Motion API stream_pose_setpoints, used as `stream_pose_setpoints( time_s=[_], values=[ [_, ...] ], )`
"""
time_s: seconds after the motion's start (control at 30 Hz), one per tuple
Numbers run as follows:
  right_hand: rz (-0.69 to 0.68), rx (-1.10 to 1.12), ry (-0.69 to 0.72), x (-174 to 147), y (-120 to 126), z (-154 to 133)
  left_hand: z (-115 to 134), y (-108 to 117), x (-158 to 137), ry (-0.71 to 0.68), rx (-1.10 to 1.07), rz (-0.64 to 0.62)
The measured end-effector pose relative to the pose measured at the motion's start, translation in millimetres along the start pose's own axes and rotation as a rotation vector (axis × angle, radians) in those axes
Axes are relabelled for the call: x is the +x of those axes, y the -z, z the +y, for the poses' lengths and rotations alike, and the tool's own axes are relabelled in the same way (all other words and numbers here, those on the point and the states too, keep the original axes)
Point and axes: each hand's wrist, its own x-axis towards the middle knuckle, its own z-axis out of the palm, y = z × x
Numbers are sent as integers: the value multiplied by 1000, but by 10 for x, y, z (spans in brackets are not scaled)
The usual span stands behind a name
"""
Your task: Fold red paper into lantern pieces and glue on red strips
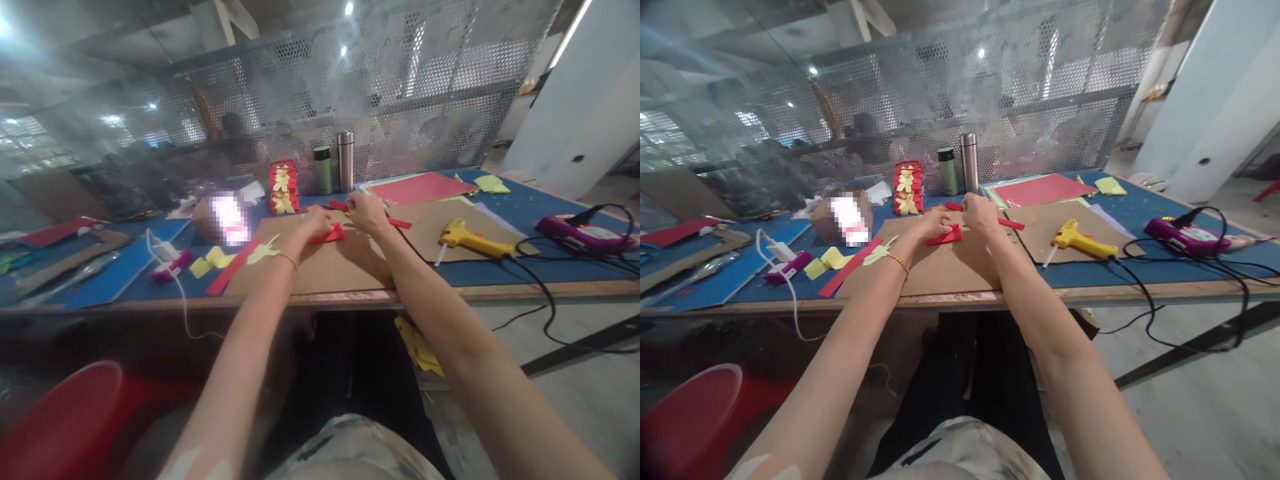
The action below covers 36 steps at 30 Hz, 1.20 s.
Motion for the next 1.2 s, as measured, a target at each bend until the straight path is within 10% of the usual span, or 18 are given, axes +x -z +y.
stream_pose_setpoints(
  time_s=[0.57, 0.83, 1.0, 1.2],
  values=[
    [-381, -158, 15, -293, 174, 131, -95, 260, -239, 96, -18, 80],
    [-546, -194, 116, -351, 168, 115, -213, 349, -240, 17, -209, -133],
    [-459, -195, 184, -415, 218, 37, -206, 369, -252, 32, -265, -199],
    [-40, -71, 269, -747, 549, 513, -275, 405, -252, 59, -235, -161]
  ],
)
